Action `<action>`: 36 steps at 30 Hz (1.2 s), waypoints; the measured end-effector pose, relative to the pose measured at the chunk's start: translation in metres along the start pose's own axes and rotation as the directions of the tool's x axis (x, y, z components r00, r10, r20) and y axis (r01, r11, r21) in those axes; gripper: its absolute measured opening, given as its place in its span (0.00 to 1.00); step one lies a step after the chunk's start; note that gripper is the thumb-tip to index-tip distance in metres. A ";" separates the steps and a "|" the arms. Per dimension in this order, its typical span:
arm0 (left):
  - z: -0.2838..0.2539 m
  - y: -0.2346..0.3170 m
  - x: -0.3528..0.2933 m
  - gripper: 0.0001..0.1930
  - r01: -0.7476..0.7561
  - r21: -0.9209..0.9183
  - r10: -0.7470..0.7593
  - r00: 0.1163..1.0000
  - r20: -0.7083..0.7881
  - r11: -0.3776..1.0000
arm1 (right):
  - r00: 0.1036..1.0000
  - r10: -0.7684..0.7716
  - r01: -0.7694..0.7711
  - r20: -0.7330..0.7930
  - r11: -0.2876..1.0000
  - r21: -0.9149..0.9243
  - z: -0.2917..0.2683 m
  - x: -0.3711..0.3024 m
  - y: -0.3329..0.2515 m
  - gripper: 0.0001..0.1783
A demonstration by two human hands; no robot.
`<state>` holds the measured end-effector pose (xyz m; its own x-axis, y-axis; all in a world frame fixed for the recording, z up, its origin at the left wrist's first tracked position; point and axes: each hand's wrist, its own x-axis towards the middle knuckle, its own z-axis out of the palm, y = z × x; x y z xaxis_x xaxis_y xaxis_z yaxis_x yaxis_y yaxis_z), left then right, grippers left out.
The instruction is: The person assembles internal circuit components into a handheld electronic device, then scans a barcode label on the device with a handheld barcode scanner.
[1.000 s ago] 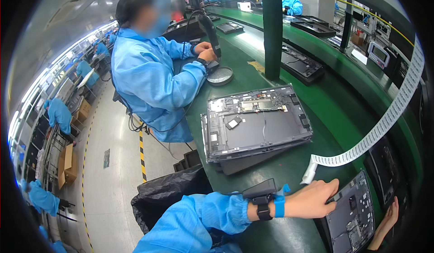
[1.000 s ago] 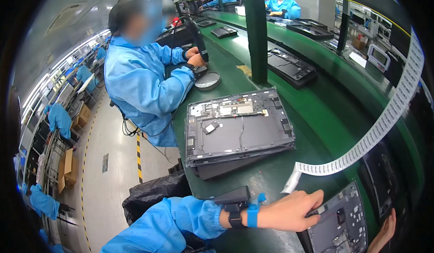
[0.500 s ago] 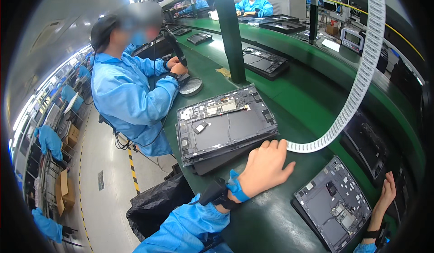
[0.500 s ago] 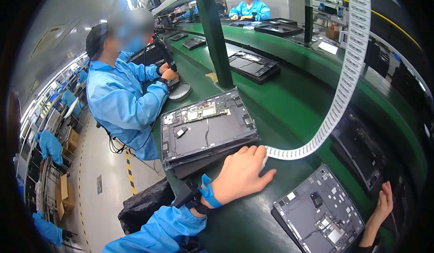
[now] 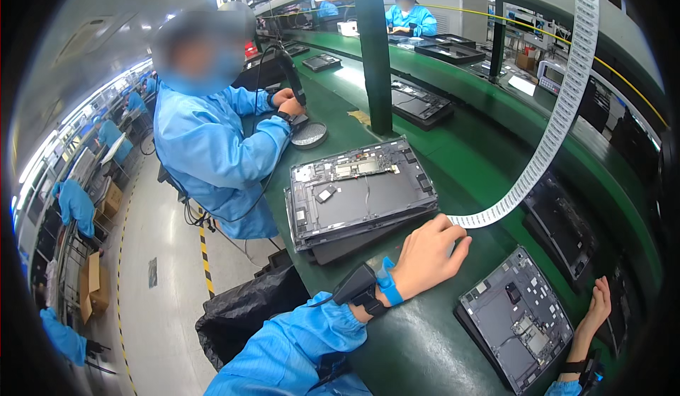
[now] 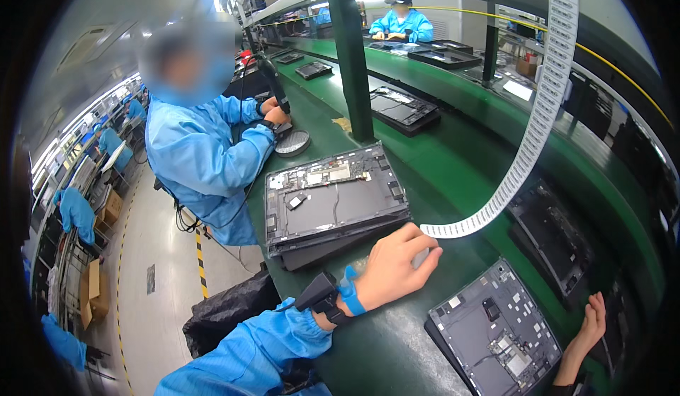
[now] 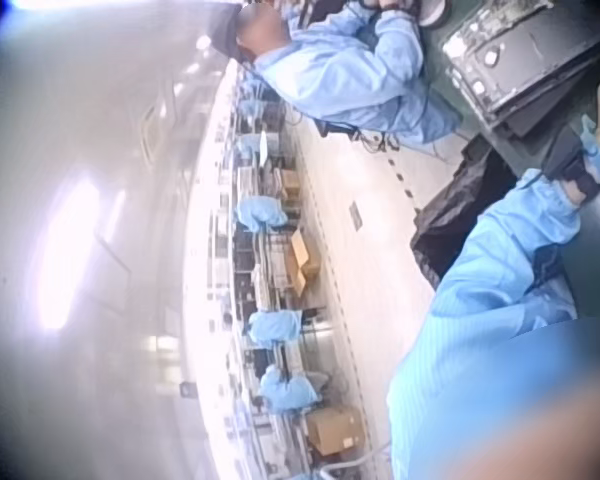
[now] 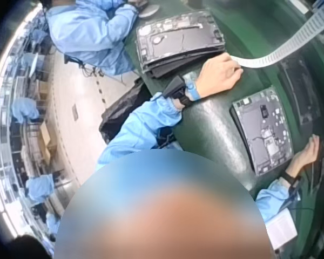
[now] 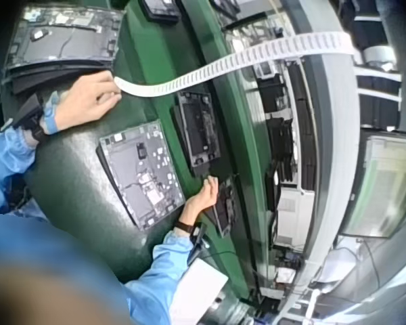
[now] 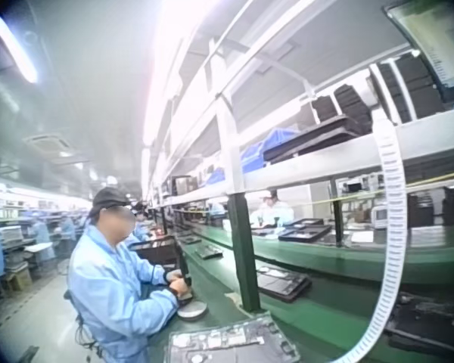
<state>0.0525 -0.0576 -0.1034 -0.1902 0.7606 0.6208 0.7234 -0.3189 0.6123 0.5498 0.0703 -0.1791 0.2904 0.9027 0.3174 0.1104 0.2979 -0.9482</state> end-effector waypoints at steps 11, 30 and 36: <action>0.005 -0.019 -0.004 0.16 0.011 0.133 -0.031 0.987 0.156 0.991 | 0.999 -0.035 0.033 -0.035 0.998 -0.051 -0.007 0.005 0.011 0.15; 0.016 -0.035 0.003 0.14 0.013 -0.131 0.007 0.988 0.156 0.991 | 0.999 -0.038 0.039 0.015 0.996 -0.077 0.001 0.006 0.008 0.13; 0.007 -0.028 0.001 0.15 0.098 -0.093 -0.067 0.954 0.294 0.991 | 0.994 -0.093 0.103 0.064 0.977 -0.189 0.014 -0.007 -0.008 0.14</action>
<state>0.0365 -0.0442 -0.1231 -0.0344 0.9126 0.4073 0.6366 -0.2942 0.7129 0.5334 0.0657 -0.1739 0.2170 0.8893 0.4025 0.3171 0.3257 -0.8907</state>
